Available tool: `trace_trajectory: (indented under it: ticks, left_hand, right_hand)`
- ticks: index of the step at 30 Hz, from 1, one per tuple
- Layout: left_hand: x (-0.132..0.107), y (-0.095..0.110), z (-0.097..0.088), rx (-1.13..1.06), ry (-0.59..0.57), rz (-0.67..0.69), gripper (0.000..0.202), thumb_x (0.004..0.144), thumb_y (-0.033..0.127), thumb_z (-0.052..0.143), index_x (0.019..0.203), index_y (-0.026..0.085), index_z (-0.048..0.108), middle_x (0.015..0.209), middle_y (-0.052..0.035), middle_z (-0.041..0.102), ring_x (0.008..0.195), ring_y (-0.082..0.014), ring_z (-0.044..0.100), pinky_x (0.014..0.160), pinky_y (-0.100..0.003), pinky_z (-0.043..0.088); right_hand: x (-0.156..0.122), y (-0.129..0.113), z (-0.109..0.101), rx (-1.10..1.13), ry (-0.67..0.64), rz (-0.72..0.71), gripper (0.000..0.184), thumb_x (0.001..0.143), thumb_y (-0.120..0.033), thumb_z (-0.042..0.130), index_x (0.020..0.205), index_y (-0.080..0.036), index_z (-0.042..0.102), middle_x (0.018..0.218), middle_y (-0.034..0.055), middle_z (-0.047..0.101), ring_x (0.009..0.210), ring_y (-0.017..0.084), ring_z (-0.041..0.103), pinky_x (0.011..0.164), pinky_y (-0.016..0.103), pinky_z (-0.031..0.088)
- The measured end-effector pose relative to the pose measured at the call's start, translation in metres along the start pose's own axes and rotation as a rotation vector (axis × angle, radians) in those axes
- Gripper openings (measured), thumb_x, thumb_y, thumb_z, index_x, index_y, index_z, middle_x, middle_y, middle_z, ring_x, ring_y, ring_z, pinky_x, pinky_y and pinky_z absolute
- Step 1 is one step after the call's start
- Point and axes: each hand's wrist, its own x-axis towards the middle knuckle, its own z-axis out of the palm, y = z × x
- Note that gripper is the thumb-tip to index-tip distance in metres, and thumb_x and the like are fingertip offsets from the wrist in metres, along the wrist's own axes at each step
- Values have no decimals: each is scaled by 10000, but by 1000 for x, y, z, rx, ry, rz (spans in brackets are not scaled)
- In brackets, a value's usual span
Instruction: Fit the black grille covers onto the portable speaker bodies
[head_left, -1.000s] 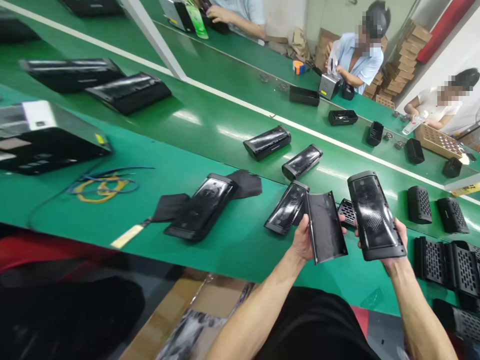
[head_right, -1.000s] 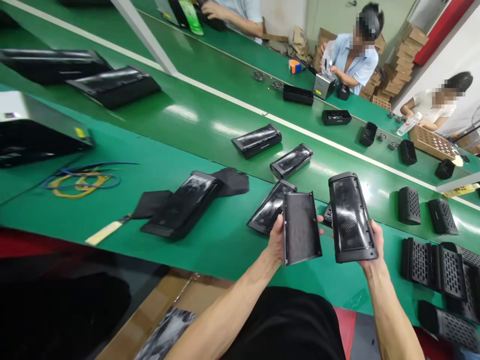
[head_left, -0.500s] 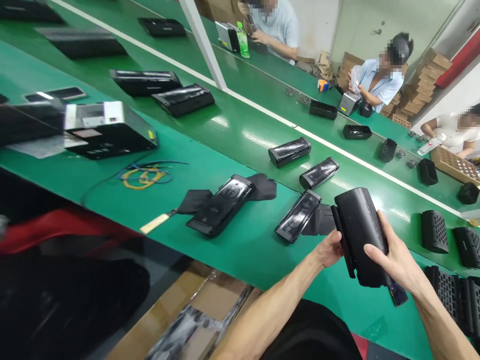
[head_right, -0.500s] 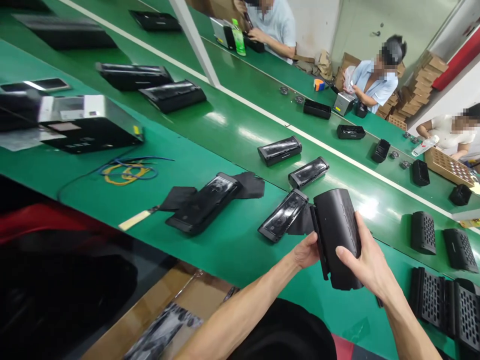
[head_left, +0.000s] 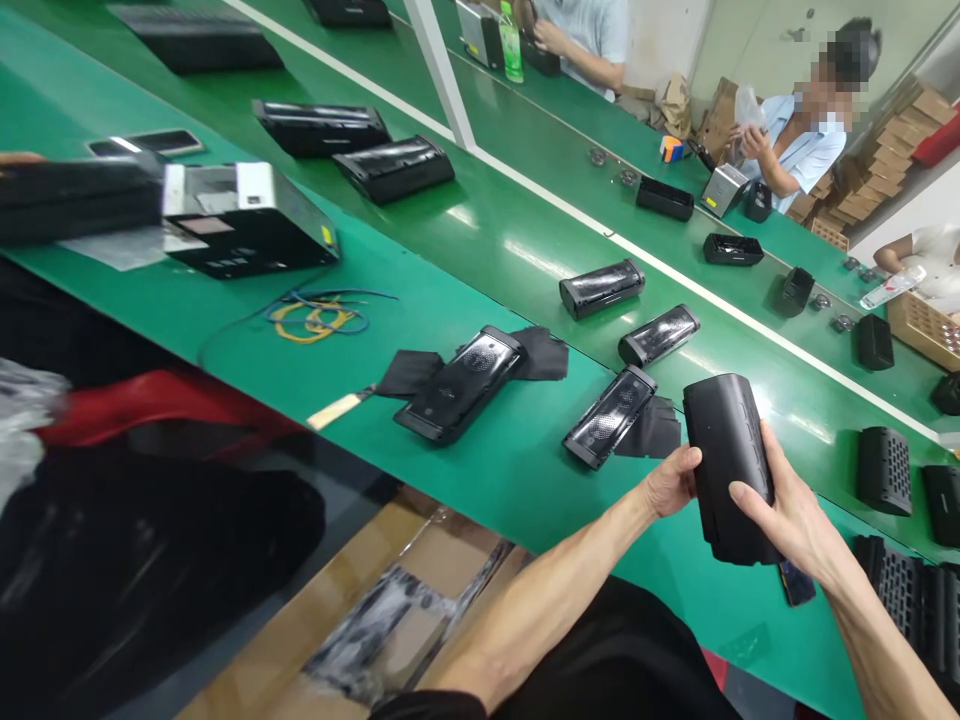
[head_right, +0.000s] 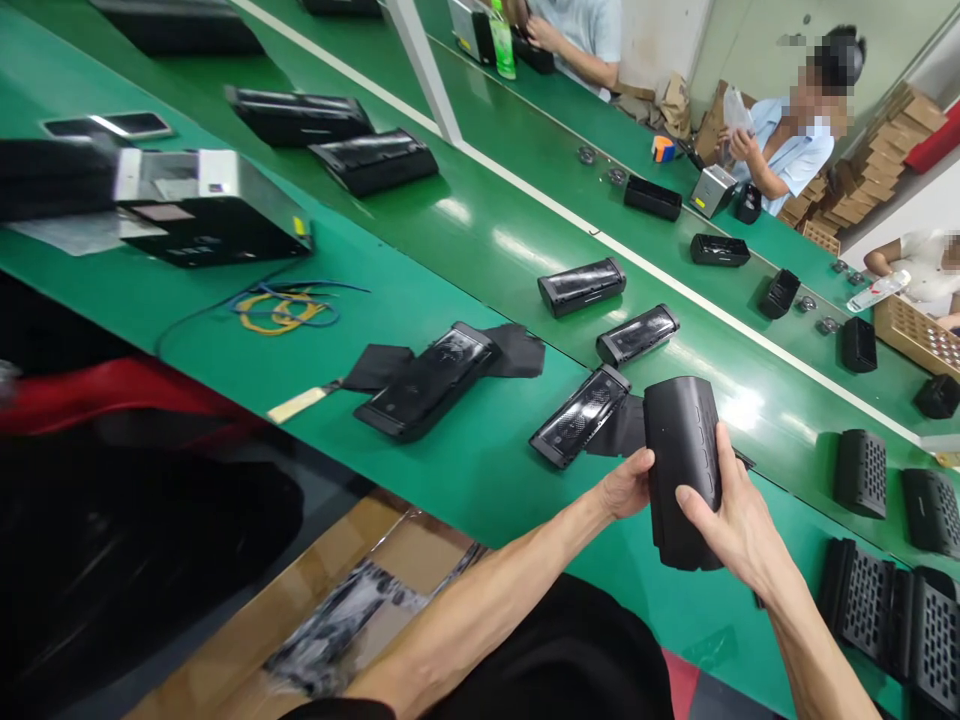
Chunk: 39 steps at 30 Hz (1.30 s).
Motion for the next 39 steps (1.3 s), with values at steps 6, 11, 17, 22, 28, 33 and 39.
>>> trace_trajectory:
  ticks: [6, 11, 17, 22, 28, 33, 39]
  left_hand:
    - [3, -7, 1, -7, 86, -45, 781, 754, 712, 879, 1284, 148, 783, 1194, -180, 819, 1141, -363, 749, 957, -424, 548]
    - [0, 10, 11, 94, 172, 32, 800, 714, 660, 923, 1319, 168, 747, 1162, -152, 815, 987, -325, 758, 820, -386, 543]
    - [2, 11, 26, 91, 312, 138, 815, 715, 641, 934, 1359, 209, 684, 1219, -128, 785, 1013, -304, 737, 761, -350, 563]
    - [-1, 59, 17, 351, 250, 72, 967, 749, 633, 918, 1553, 265, 527, 1480, -162, 652, 1204, -348, 691, 953, -474, 595]
    - [-4, 148, 22, 961, -75, 100, 1228, 610, 453, 1022, 1676, 342, 421, 1700, -111, 455, 1511, -425, 467, 1270, -515, 355]
    - [-9, 141, 36, 932, 4, 172, 1018, 629, 438, 982, 1548, 273, 578, 1498, -98, 630, 1286, -387, 620, 1123, -469, 483]
    - [-27, 55, 32, 240, 161, 117, 809, 739, 546, 853, 1466, 254, 649, 1356, -94, 750, 1285, -369, 672, 1143, -515, 485]
  right_hand:
    - [12, -1, -9, 61, -42, 80, 1073, 900, -695, 685, 1782, -331, 195, 1631, 139, 566, 1355, 439, 647, 1118, 616, 505]
    - [-12, 10, -2, 234, 77, -64, 1086, 879, -729, 738, 1757, -300, 263, 1733, 158, 408, 1496, 436, 512, 1179, 612, 471]
    - [-39, 13, 76, 378, 628, -35, 1215, 767, -685, 854, 1691, -276, 179, 1713, 197, 274, 1541, 428, 400, 1171, 586, 469]
    - [-35, 23, 61, 488, 692, -19, 1008, 738, -688, 849, 1527, -249, 402, 1502, 170, 490, 1283, 354, 596, 1054, 475, 537]
    - [-55, 60, 41, 563, 498, -57, 1032, 662, -661, 928, 1491, -248, 472, 1422, 152, 581, 1148, 343, 634, 925, 456, 556]
    - [-50, 66, 35, 618, 452, -81, 1031, 701, -684, 911, 1531, -272, 459, 1437, 155, 604, 1185, 367, 651, 961, 490, 565]
    - [-49, 57, 43, 696, 393, -198, 1293, 727, -923, 741, 1742, -361, 171, 1643, 172, 468, 1471, 425, 544, 1149, 622, 507]
